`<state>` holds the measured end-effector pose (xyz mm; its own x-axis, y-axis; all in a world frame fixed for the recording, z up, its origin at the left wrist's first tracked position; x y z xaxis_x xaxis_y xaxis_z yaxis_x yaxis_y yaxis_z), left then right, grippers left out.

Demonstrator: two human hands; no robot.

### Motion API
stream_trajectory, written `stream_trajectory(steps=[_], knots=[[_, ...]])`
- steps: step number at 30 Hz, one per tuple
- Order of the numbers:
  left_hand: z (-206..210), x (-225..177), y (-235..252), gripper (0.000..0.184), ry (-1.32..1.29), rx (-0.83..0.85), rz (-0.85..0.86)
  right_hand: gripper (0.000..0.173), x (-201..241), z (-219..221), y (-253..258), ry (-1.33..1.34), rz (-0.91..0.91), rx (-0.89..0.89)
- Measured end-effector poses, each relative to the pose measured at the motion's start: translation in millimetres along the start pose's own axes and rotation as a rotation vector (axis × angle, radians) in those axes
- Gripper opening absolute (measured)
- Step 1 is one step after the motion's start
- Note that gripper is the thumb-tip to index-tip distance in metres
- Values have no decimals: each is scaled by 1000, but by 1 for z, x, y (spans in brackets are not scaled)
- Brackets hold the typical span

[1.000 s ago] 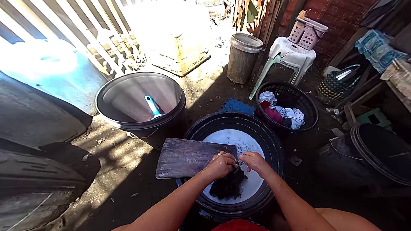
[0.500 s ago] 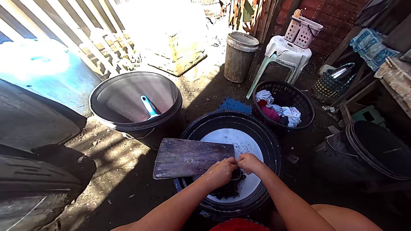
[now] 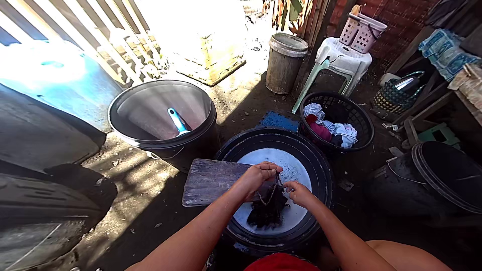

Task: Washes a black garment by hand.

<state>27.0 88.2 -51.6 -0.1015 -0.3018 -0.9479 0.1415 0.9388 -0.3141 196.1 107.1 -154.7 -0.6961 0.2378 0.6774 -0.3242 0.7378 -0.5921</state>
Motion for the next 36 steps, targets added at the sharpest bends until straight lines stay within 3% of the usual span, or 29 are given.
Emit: stream_trajectory(steps=[2, 6, 11, 12, 15, 18, 21, 24, 27, 29, 32, 36], knots=[[4, -8, -3, 24, -99, 7, 12, 48, -6, 7, 3, 52, -12, 22], [14, -18, -9, 24, -177, 11, 15, 73, -3, 30, 5, 216, -91, 17], [4, -18, -7, 24, -226, -57, 21, 90, -8, 67, 3, 421, -136, 179], [3, -17, -6, 23, -245, -62, 15, 87, -9, 68, 4, 413, -145, 162], [8, -16, -8, 23, -267, -43, 12, 45, -10, 45, 5, 275, -70, -51], [1, -12, -6, 23, -290, -81, 0, 35, -13, 11, 1, 125, -13, -191], [-11, 2, 0, 22, -388, -147, -37, 28, -6, -21, -21, 211, -79, -379], [-10, 27, 8, 21, -492, -159, -90, 24, 22, -36, -44, 173, -317, -499], [0, 49, 15, 19, -500, -127, -112, 24, 70, -45, -75, -75, -776, -552], [8, 57, 16, 15, -465, -102, -118, 29, 97, -50, -98, -166, -975, -570], [20, 62, 17, 14, -240, -21, -66, 30, 116, -67, -123, 64, -945, -577], [34, 60, 16, 50, 248, 134, 120, 29, 112, -94, -140, 534, -785, -571]])
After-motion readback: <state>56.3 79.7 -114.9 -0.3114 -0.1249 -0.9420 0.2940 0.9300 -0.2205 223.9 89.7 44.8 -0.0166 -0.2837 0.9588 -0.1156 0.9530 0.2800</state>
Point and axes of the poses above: each hand's wrist, its own y-axis towards the middle knuckle, its own z-axis out of the palm, x = y × z, the point moved 8 cm from there along y, towards the middle knuckle, and after that the axes turned 8 degrees about y, right-handed, at the moved point
